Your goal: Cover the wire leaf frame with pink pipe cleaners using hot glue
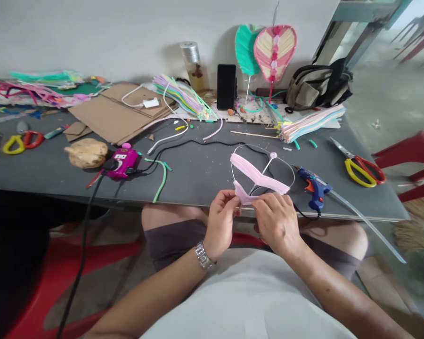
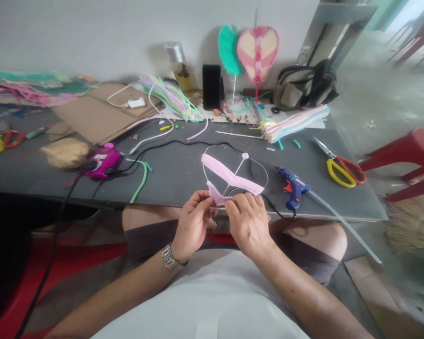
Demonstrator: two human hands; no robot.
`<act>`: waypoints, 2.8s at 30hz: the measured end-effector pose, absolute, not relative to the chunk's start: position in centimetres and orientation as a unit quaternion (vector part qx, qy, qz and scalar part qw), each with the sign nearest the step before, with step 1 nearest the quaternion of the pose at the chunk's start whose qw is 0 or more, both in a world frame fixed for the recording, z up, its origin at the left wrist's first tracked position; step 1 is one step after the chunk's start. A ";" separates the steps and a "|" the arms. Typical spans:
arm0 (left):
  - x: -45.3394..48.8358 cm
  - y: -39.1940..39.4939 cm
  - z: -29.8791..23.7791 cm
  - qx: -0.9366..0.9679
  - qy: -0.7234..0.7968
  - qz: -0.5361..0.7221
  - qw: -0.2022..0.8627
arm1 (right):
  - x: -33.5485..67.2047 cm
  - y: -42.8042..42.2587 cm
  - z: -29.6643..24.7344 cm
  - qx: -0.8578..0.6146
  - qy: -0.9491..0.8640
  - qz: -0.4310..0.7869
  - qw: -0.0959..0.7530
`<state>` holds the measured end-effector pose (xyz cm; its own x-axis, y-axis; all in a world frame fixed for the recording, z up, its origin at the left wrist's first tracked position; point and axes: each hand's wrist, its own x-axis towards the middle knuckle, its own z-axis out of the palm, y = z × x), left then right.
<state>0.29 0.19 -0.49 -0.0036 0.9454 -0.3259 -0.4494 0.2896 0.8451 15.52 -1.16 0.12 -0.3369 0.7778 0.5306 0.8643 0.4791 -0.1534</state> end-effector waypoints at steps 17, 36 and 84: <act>0.3 0.3 -0.3 0.230 0.444 0.542 0.675 | 15.5 -1.6 -0.2 -0.514 -0.801 -0.081 0.297; 0.3 0.5 -0.4 0.213 0.431 0.548 0.684 | 15.6 -1.9 -1.2 -0.438 -0.842 -0.089 0.301; 0.6 0.5 0.2 0.199 0.455 0.551 0.671 | 15.4 -1.8 -1.5 -0.460 -0.826 -0.118 0.305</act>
